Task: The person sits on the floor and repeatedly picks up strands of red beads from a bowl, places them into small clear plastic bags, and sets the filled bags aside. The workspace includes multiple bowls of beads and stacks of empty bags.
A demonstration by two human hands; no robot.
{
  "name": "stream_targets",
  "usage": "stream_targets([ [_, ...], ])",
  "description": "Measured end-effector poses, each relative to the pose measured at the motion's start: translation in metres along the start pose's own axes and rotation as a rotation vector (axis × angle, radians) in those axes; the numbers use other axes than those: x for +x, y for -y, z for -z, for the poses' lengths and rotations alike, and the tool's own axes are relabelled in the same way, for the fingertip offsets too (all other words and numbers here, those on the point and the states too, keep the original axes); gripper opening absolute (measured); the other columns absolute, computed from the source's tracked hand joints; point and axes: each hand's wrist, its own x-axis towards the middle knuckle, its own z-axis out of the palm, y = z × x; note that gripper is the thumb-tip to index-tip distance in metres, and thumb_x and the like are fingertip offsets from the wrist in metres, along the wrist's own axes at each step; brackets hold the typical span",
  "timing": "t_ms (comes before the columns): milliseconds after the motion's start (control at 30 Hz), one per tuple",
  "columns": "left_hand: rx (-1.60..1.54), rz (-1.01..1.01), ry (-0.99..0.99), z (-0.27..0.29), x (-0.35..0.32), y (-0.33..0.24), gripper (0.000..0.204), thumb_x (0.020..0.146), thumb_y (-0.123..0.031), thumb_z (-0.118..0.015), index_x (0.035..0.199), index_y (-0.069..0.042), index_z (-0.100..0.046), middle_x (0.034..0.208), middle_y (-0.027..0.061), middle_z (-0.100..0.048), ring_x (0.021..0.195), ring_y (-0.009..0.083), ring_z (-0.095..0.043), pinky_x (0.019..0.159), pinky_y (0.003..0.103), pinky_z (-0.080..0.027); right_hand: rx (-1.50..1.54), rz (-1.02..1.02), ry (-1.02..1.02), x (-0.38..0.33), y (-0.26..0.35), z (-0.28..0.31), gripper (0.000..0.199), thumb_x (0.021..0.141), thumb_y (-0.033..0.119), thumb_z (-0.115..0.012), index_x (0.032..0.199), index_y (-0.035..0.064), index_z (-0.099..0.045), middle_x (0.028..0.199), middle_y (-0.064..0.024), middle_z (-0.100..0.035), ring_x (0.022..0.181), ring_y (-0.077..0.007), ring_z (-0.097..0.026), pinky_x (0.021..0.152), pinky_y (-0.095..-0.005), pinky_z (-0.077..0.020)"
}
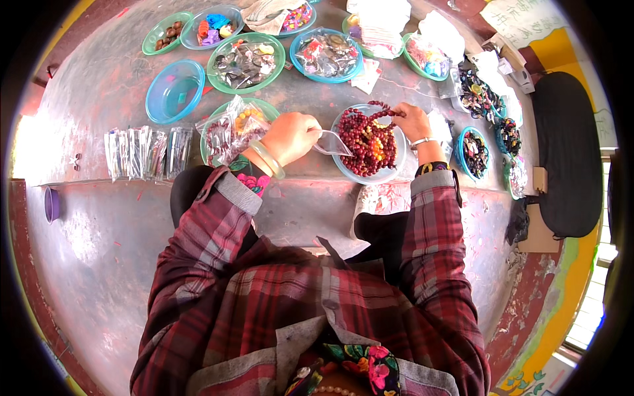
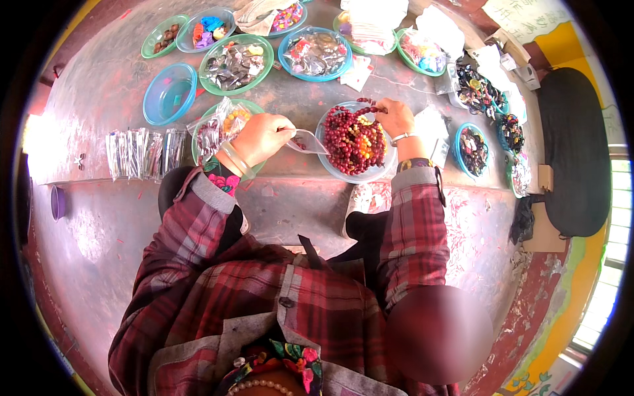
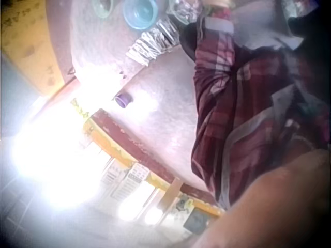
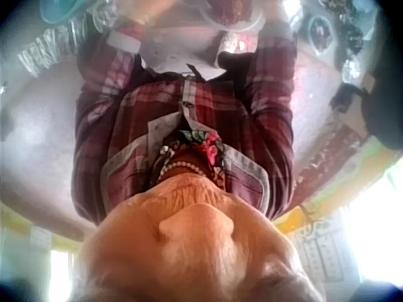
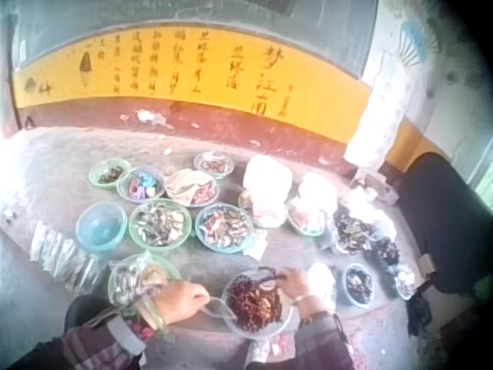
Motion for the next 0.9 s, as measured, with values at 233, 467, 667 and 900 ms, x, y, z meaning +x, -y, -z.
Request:
stream_targets([
  [233, 0.024, 0.038, 0.048, -0.002, 0.001, 0.003, 0.020, 0.079, -0.020, -0.058, 0.081, -0.002, -0.065, 0.072, 0.0172, -0.062, 0.068, 0.0321, -0.061, 0.060, 0.037, -0.046, 0.547, -0.044, 0.048, -0.043, 0.065, 0.046, 0.018, 0.079, 0.002, -0.059, 0.097, -0.0013, -0.062, 0.082, -0.0065, -0.065, 0.073, -0.0101, -0.059, 0.065, -0.0238, -0.0483],
  [467, 0.057, 0.052, 0.037, -0.005, 0.002, 0.003, 0.021, 0.077, -0.022, -0.060, 0.081, -0.002, -0.066, 0.071, 0.0189, -0.061, 0.067, 0.0347, -0.060, 0.061, 0.040, -0.047, 0.811, 0.180, 0.116, -0.068, 0.106, 0.061, 0.020, 0.080, 0.000, -0.061, 0.099, 0.0006, -0.061, 0.088, -0.0028, -0.063, 0.078, -0.0077, -0.056, 0.070, -0.0227, -0.0475],
  [667, 0.076, 0.081, 0.030, -0.006, 0.005, -0.002, 0.023, 0.079, -0.023, -0.056, 0.080, -0.003, -0.067, 0.070, 0.0194, -0.061, 0.069, 0.0362, -0.060, 0.062, 0.041, -0.047, 0.539, 0.331, 0.083, -0.073, 0.132, 0.039, 0.016, 0.075, 0.005, -0.064, 0.091, 0.0029, -0.064, 0.080, -0.0086, -0.063, 0.071, -0.0141, -0.058, 0.066, -0.0267, -0.0461],
  [900, 0.075, 0.022, 0.048, -0.007, 0.005, -0.001, 0.022, 0.080, -0.022, -0.054, 0.082, -0.003, -0.066, 0.070, 0.0192, -0.060, 0.068, 0.0354, -0.060, 0.061, 0.040, -0.047, 0.113, 0.676, -0.111, -0.072, 0.136, 0.008, 0.006, 0.074, 0.008, -0.057, 0.078, 0.0052, -0.059, 0.074, -0.0129, -0.058, 0.070, -0.0315, -0.059, 0.060, -0.0389, -0.0467],
])
